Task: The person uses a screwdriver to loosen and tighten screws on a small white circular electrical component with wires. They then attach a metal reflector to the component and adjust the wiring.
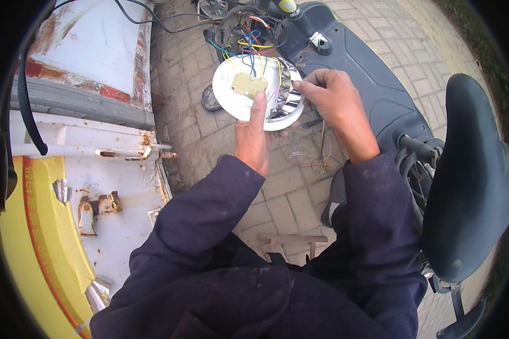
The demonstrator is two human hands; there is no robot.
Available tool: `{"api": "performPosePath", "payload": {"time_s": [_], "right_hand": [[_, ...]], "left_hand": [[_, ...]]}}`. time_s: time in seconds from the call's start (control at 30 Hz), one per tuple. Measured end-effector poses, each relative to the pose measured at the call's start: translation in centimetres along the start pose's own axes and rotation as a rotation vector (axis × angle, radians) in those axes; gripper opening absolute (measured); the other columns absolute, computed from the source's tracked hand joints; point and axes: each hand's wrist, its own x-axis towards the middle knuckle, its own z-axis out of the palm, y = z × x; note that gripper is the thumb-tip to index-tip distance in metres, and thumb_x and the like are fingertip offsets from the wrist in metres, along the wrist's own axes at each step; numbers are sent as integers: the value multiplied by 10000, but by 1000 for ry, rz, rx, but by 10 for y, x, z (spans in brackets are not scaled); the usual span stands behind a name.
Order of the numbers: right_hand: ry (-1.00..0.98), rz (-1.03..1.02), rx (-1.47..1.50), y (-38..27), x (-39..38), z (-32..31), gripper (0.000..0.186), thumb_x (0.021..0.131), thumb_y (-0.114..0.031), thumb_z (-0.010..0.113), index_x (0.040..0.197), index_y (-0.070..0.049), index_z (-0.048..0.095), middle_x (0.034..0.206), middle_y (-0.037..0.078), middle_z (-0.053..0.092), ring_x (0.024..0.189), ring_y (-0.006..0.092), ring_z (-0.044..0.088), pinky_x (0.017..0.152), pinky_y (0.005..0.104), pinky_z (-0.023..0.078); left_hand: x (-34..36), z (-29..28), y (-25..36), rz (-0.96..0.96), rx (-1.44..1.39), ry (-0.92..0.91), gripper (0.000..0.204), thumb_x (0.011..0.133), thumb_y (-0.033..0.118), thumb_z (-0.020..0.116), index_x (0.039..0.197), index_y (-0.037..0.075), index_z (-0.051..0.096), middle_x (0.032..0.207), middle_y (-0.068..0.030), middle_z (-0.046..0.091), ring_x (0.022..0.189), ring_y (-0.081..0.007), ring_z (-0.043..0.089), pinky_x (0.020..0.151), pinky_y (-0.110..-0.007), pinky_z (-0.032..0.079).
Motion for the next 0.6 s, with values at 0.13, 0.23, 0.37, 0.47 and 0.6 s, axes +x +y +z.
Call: {"api": "performPosePath", "payload": {"time_s": [0.13,0.23,0.37,0.47,0.6], "right_hand": [[147,-35,-375,-4,-5,5,233,843,-255,720,889,-28,698,700,74,655,670,210,637,621,347,464],[283,-101,-547,-6,-11,10,235,815,-293,713,903,-75,721,750,97,679,755,286,670,676,399,490],[284,-204,-491,-7,-12,12,261,814,-301,693,966,-92,731,793,104,687,797,291,675,696,401,493],[219,-207,-430,-6,-8,10,271,833,-312,666,970,-88,736,768,116,676,781,304,670,686,412,488],[165,-216,-320,-5,-4,5,310,899,-310,641,930,-11,717,711,94,640,717,224,619,644,363,462]], "left_hand": [[0,1,-2,-9,14,-1,561,1005,524,522,1342,76,538,1101,-82,710,828,-199,718,616,-278,494],[-1,3,-2,-2,30,10,551,1007,518,523,1344,82,538,1118,-82,706,832,-201,720,617,-277,493],[-2,4,0,10,41,11,536,1015,508,516,1341,83,539,1123,-77,703,836,-196,720,620,-277,496],[-2,4,0,11,56,6,529,1023,509,498,1334,83,542,1114,-70,705,838,-193,719,622,-276,496],[0,-1,-1,-13,27,-19,527,1040,513,449,1322,78,545,1108,-69,704,847,-194,718,625,-271,494]]}}
